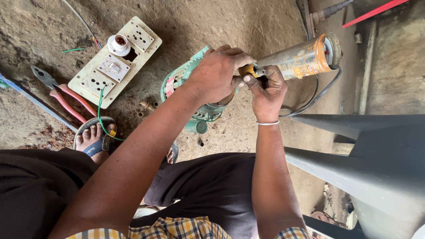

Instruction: The person is repairing an electric motor. They strip the ends of green wires using pliers, connect them to a power strip, and then use sandpaper to clean the metal shaft of the motor.

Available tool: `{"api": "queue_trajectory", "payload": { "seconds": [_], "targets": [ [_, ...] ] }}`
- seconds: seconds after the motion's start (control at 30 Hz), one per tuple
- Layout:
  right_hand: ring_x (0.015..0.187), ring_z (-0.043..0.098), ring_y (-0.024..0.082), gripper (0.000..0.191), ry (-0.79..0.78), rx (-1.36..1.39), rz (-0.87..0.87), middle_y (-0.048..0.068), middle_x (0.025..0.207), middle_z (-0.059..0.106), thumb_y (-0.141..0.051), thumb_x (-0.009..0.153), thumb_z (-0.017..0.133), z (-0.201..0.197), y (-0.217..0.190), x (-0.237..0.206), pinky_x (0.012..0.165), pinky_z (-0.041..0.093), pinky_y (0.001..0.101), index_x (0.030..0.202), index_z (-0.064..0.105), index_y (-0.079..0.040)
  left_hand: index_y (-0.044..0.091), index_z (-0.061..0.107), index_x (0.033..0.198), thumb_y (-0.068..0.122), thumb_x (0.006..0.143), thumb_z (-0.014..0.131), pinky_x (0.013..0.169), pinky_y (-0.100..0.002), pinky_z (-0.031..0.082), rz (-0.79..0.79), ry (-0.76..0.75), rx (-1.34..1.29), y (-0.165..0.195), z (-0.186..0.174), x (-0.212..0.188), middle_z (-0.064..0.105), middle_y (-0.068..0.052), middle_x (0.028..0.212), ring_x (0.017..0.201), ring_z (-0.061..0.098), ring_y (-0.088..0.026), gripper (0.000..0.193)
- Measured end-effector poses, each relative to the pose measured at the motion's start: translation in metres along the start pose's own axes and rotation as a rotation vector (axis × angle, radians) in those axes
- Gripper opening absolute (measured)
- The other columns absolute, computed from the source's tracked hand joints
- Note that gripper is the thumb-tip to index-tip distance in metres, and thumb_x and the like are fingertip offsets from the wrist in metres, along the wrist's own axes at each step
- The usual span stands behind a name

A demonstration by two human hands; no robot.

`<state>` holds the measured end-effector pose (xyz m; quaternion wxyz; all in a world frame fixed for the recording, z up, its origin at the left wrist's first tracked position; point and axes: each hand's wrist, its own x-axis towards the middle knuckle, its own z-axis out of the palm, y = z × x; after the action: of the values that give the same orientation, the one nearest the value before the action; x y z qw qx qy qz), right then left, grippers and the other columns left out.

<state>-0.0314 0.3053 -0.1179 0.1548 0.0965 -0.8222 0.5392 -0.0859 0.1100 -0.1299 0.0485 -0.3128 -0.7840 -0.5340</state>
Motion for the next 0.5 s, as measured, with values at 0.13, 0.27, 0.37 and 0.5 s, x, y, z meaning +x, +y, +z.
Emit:
{"api": "queue_trajectory", "payload": {
  "seconds": [0.13, 0.27, 0.37, 0.5],
  "targets": [
    [0.093, 0.063, 0.008, 0.022, 0.013, 0.057, 0.015, 0.001, 0.102, 0.068, 0.002, 0.097, 0.079, 0.002, -0.002, 0.001, 0.083, 0.055, 0.0238, 0.106, 0.061, -0.003, 0.015, 0.060, 0.129, 0.020, 0.079, 0.081, 0.103, -0.050, 0.040, 0.039, 0.052, 0.086, 0.000, 0.007, 0.000, 0.071, -0.005, 0.119, 0.118, 0.061, -0.027, 0.054],
    [0.087, 0.061, 0.006, 0.020, 0.056, 0.037, 0.015, 0.001, 0.098, 0.067, 0.002, 0.097, 0.078, 0.006, -0.003, 0.001, 0.077, 0.055, 0.0224, 0.104, 0.061, -0.002, 0.012, 0.060, 0.128, 0.017, 0.078, 0.081, 0.098, -0.047, 0.041, 0.135, 0.144, 0.126, 0.000, 0.013, -0.001, 0.070, -0.007, 0.117, 0.116, 0.061, -0.027, 0.054],
    [0.087, 0.060, 0.007, 0.020, 0.078, 0.061, -0.005, 0.001, 0.099, 0.066, 0.003, 0.096, 0.079, 0.008, -0.004, 0.000, 0.078, 0.055, 0.0229, 0.104, 0.061, -0.001, 0.013, 0.061, 0.127, 0.017, 0.082, 0.081, 0.098, -0.046, 0.041, 0.162, 0.210, 0.133, -0.002, 0.018, -0.004, 0.070, -0.006, 0.117, 0.115, 0.061, -0.026, 0.049],
    [0.088, 0.059, 0.006, 0.022, 0.100, 0.049, -0.010, 0.000, 0.098, 0.066, 0.003, 0.097, 0.080, 0.009, -0.005, 0.000, 0.078, 0.054, 0.0223, 0.102, 0.060, -0.002, 0.010, 0.060, 0.127, 0.016, 0.082, 0.079, 0.098, -0.046, 0.040, 0.151, 0.238, 0.180, -0.001, 0.024, -0.006, 0.071, -0.007, 0.116, 0.115, 0.062, -0.025, 0.050]
  ]
}}
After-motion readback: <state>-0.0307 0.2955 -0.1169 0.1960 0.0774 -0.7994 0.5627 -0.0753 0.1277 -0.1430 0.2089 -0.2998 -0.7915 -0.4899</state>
